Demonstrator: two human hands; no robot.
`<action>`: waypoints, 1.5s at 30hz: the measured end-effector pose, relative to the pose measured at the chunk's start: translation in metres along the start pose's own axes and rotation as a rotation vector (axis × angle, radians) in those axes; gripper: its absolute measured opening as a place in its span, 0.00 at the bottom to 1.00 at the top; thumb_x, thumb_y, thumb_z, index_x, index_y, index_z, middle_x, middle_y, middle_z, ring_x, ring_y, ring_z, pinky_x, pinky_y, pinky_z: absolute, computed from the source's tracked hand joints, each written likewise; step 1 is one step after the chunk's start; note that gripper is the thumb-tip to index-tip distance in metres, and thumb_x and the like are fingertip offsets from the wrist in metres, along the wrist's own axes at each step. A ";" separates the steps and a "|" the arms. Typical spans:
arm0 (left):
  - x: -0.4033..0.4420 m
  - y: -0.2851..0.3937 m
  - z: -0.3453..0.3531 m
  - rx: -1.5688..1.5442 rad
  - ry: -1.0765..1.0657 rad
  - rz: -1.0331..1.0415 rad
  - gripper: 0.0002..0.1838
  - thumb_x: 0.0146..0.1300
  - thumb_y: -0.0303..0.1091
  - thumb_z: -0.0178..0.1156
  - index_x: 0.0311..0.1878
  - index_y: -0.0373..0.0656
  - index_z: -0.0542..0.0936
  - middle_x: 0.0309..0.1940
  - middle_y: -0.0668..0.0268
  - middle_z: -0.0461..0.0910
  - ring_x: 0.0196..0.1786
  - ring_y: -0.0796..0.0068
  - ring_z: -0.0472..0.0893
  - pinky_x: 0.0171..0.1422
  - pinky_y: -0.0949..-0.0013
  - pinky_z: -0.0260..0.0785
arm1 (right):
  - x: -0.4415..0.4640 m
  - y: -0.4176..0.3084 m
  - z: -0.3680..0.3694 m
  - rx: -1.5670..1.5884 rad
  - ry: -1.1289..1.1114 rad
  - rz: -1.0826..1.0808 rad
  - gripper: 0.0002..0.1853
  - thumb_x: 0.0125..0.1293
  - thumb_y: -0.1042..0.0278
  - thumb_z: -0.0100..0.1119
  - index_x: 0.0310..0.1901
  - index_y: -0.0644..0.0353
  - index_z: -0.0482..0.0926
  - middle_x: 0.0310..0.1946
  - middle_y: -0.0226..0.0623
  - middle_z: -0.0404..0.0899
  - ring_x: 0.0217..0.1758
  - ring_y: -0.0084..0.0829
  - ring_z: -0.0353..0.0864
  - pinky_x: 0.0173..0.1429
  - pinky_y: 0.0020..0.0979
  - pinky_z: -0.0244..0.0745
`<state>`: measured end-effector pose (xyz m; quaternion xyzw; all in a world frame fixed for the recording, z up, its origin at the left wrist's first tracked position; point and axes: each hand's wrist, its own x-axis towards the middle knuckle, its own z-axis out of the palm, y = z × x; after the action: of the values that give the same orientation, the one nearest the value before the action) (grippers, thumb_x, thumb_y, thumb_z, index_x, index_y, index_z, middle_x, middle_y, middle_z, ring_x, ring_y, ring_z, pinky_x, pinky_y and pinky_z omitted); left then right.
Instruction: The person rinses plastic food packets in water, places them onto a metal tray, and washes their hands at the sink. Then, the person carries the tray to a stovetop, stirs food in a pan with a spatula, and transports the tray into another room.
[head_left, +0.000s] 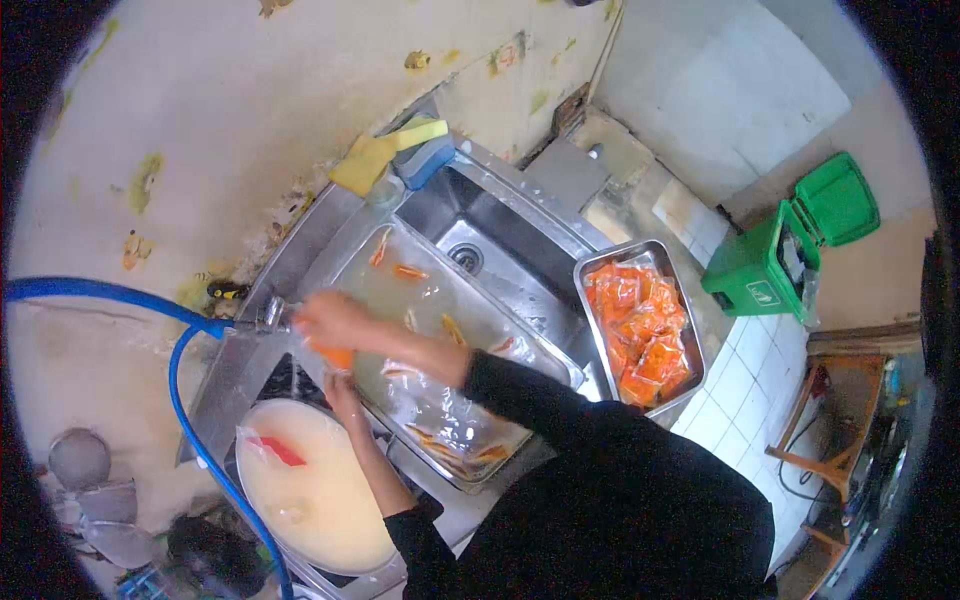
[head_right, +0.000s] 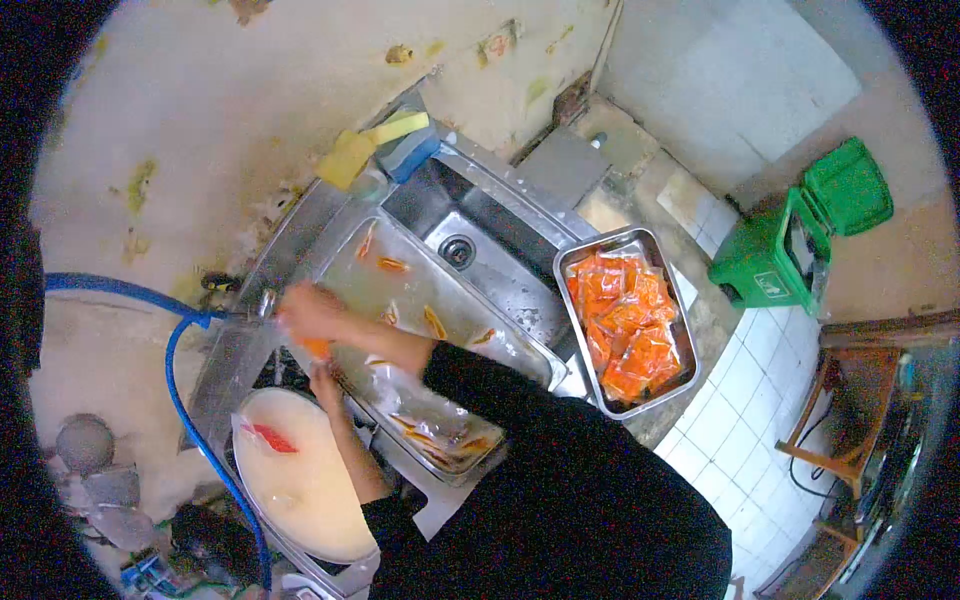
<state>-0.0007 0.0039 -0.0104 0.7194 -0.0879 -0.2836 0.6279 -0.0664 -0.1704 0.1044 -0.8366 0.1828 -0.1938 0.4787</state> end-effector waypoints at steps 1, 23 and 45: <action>-0.010 -0.006 0.000 0.193 -0.064 0.190 0.13 0.60 0.41 0.52 0.41 0.42 0.76 0.41 0.65 0.72 0.40 0.77 0.71 0.44 0.72 0.65 | -0.024 0.017 -0.014 -0.026 0.224 -0.192 0.12 0.55 0.59 0.55 0.29 0.60 0.78 0.27 0.42 0.75 0.32 0.42 0.74 0.37 0.40 0.68; -0.078 -0.042 0.039 0.525 -0.089 0.387 0.28 0.58 0.31 0.50 0.61 0.33 0.56 0.57 0.47 0.60 0.62 0.54 0.60 0.66 0.63 0.49 | -0.182 0.068 -0.102 -0.327 -0.296 0.206 0.35 0.44 0.51 0.66 0.55 0.54 0.68 0.50 0.51 0.70 0.53 0.48 0.70 0.57 0.40 0.64; -0.021 0.063 0.051 -0.982 -0.150 -0.284 0.34 0.62 0.60 0.38 0.61 0.41 0.61 0.58 0.61 0.66 0.62 0.67 0.63 0.65 0.62 0.52 | -0.002 0.060 0.023 0.355 -0.197 0.073 0.12 0.51 0.64 0.55 0.28 0.66 0.76 0.18 0.40 0.73 0.23 0.29 0.73 0.31 0.30 0.68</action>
<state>-0.0296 -0.0416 0.0536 0.3225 0.1096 -0.4246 0.8388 -0.0639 -0.1808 0.0411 -0.7469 0.1283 -0.1230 0.6408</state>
